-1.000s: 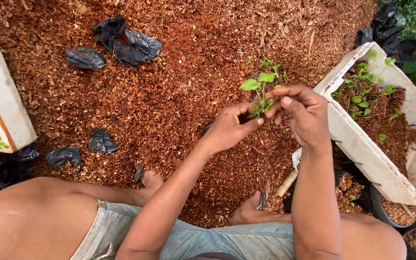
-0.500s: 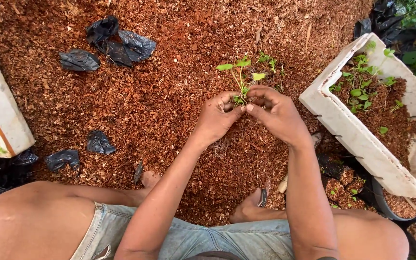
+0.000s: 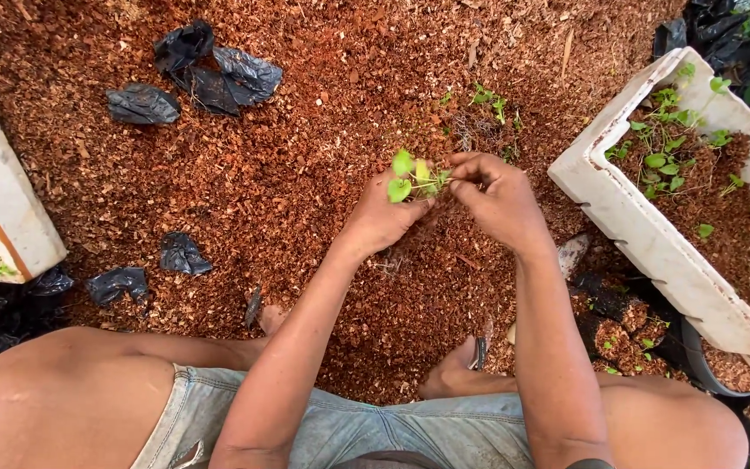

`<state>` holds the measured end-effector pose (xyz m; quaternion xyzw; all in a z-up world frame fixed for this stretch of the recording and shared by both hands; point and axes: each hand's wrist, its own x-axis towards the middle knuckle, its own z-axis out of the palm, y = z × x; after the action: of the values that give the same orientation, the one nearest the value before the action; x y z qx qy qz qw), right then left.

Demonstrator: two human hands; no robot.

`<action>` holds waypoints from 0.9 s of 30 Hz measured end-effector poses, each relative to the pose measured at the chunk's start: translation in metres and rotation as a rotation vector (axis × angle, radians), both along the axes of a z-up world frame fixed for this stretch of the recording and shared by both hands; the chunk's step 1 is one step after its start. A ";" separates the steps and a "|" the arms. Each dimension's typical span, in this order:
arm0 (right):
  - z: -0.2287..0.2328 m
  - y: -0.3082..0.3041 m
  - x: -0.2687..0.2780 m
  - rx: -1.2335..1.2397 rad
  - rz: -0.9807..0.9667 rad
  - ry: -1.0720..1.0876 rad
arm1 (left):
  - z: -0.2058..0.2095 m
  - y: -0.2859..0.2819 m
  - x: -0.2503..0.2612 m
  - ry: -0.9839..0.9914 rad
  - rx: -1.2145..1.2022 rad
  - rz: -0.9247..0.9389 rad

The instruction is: The person sits on the ground and plants small seedlings into black plastic bags filled with soil. They open the bags, place the seedlings inside, and cover the roots with soil using their hands.

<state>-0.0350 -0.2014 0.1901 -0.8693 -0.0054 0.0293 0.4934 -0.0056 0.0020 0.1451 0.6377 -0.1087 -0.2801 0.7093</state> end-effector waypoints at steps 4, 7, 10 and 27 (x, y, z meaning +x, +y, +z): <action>-0.012 -0.027 0.005 -0.163 -0.133 -0.009 | -0.002 0.001 0.010 0.055 -0.003 -0.075; -0.009 -0.040 -0.001 -0.265 -0.228 -0.044 | 0.010 0.005 0.011 0.119 0.000 -0.088; 0.006 -0.041 -0.003 -0.343 -0.402 -0.106 | -0.009 0.000 0.017 0.242 -0.077 -0.017; 0.024 0.058 -0.006 -0.067 0.137 0.262 | -0.031 -0.014 0.016 0.313 -0.194 0.268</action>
<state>-0.0414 -0.1436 0.2146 -0.8716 0.0007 0.1763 0.4575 0.0103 -0.0124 0.1143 0.5242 0.0618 -0.2673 0.8062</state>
